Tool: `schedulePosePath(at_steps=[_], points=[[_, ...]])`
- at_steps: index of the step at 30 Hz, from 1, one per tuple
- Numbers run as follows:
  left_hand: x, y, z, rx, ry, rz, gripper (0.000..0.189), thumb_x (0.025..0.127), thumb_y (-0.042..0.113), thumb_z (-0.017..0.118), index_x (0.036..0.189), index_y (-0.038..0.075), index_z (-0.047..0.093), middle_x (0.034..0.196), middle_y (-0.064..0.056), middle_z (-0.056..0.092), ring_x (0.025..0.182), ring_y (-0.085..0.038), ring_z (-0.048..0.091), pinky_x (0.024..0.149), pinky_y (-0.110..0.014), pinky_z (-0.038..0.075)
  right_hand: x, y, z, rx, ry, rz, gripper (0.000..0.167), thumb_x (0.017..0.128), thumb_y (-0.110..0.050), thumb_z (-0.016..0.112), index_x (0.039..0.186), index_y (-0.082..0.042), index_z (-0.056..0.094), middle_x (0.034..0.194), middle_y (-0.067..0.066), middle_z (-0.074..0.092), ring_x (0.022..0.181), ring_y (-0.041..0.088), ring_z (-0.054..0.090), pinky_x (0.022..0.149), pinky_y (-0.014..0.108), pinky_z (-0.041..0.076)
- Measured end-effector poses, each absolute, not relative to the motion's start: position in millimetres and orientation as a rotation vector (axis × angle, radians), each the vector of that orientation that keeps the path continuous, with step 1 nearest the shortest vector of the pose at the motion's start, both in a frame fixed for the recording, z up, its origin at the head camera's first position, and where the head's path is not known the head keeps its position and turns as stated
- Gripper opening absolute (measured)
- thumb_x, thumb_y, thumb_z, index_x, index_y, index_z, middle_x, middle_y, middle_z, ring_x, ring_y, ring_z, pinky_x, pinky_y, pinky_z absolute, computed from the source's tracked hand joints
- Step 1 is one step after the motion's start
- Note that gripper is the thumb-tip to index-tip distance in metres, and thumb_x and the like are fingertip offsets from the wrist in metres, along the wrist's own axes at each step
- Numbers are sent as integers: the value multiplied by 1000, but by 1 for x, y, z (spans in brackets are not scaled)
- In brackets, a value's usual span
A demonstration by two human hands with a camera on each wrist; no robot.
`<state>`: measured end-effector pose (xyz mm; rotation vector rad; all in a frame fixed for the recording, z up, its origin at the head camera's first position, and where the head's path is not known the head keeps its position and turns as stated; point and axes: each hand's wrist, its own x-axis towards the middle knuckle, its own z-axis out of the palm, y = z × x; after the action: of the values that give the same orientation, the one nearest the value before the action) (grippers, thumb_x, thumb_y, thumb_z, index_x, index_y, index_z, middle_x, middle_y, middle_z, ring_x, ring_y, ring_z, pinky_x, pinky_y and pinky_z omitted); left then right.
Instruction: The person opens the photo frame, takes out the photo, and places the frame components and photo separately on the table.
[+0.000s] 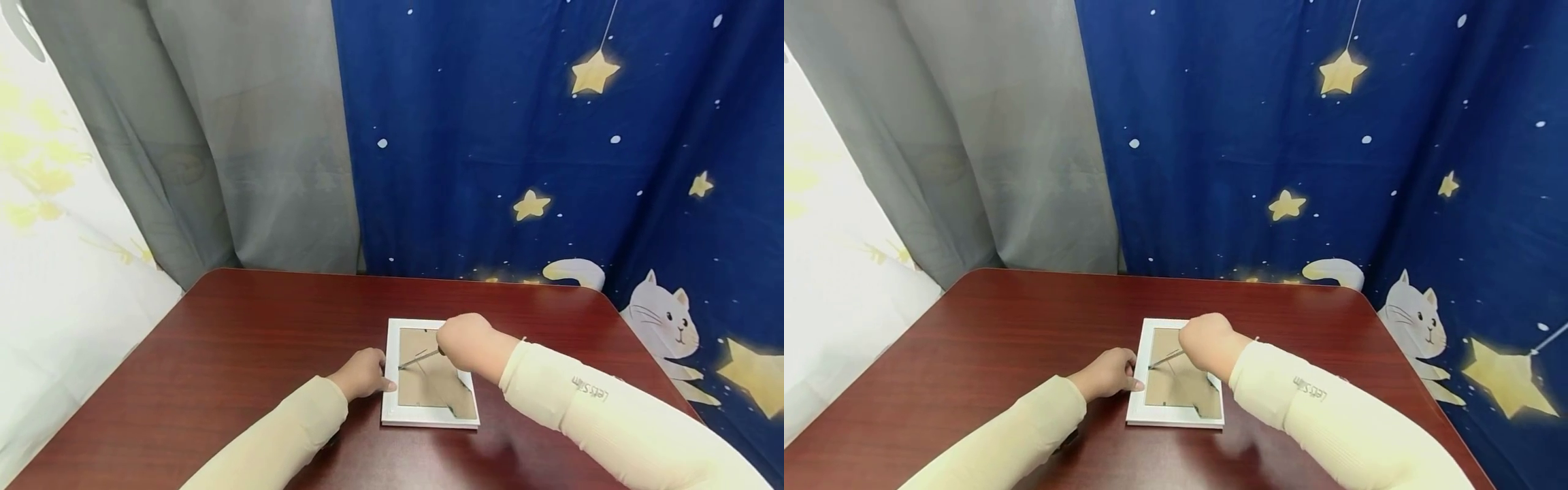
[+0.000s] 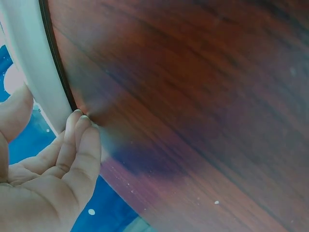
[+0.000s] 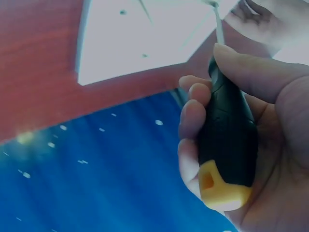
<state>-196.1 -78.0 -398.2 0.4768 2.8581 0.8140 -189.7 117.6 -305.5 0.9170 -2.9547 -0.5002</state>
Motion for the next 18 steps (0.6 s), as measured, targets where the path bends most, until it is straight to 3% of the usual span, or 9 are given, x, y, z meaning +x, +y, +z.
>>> schedulePosePath(at_steps=[7,18], points=[[-194,-77,-397,438,2828,840,33,74,12,83,91,-7,61,78,-10,61,73,-20,54,72,-35,49,-187,139,-328,863,-3001,-397,21,80,-18,75,66,-11,62,68,5,63,65,18,62,58,39,54],[-193,-77,-397,437,2814,870,32,76,12,82,91,-6,61,75,-8,58,70,-18,53,67,-33,47,-179,151,-339,804,-3019,-192,26,81,-19,75,64,-11,57,66,5,60,60,17,57,59,40,52]])
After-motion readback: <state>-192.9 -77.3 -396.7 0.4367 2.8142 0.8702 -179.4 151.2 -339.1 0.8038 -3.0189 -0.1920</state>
